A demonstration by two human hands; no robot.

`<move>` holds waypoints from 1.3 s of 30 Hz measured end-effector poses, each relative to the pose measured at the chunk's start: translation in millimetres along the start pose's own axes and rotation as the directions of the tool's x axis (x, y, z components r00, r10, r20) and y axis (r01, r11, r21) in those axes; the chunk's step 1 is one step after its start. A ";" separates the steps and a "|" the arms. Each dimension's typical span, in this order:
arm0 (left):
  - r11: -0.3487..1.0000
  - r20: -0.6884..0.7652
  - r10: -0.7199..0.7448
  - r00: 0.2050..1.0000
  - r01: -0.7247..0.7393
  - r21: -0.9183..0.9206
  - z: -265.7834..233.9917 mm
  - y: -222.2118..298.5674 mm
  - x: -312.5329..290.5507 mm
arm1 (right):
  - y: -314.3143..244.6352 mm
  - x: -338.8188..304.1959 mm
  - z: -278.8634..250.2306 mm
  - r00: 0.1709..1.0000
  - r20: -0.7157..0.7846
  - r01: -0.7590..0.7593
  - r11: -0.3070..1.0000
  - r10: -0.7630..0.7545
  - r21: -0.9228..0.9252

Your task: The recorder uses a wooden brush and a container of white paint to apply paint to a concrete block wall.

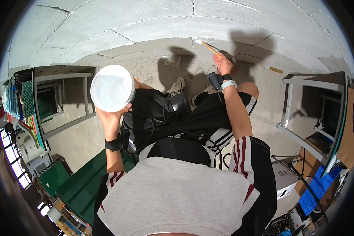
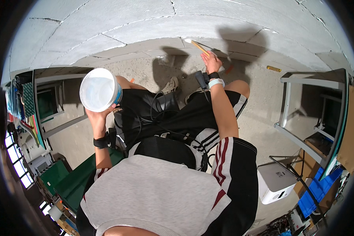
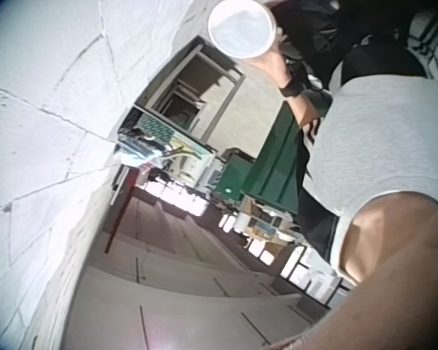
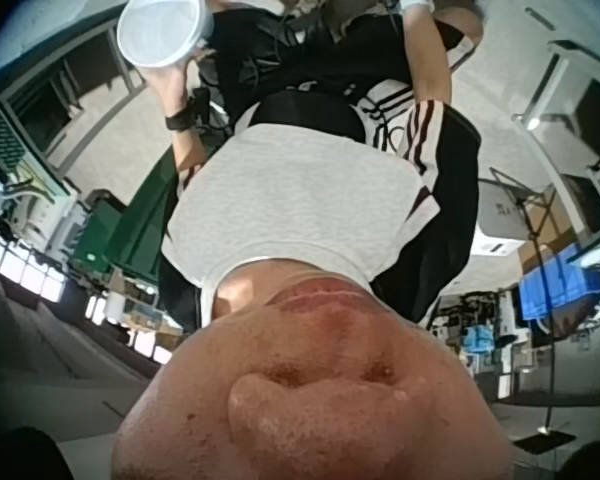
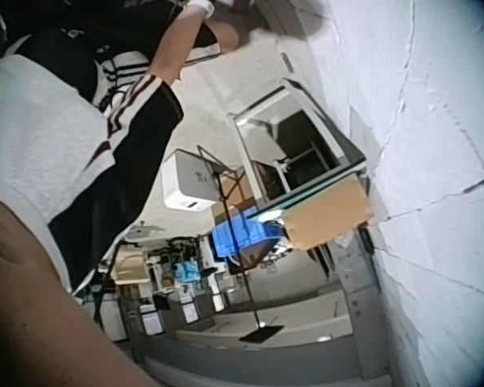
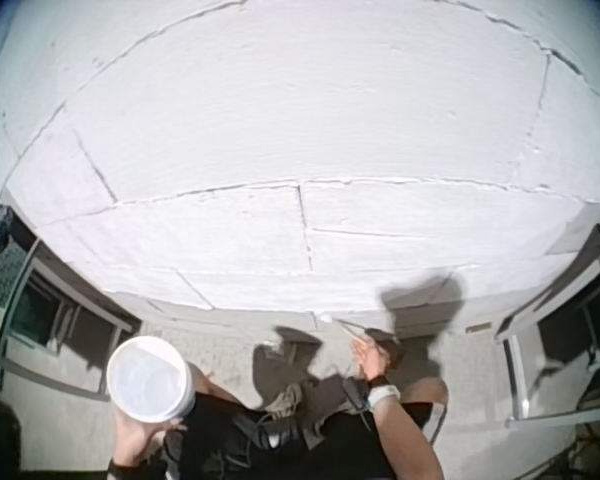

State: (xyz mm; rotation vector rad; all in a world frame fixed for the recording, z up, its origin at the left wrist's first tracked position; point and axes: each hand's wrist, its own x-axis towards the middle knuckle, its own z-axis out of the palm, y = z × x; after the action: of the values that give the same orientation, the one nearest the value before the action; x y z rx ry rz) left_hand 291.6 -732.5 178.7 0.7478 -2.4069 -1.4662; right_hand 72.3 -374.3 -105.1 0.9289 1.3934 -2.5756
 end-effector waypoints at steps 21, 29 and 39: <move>0.995 0.011 0.093 0.996 -0.093 0.038 6.3 -1.0 2.5 | 11.5 -4.0 -1.2 0.916 0.055 -0.399 0.893 0.397 0.208; 0.998 0.024 -0.021 1.000 0.022 -0.062 2.6 -0.9 -0.2 | 12.0 4.9 -20.6 0.926 0.026 -0.348 0.826 0.376 0.443; 0.996 0.027 0.071 0.997 -0.072 0.055 6.3 4.3 0.9 | 39.7 29.1 -19.0 0.943 -0.079 -0.249 0.845 0.322 0.473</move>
State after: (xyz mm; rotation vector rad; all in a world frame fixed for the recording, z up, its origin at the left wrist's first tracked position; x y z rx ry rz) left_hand 286.8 -726.5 179.4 0.6517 -2.4762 -1.3945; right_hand 70.8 -376.5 -157.8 1.3092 0.5925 -2.6769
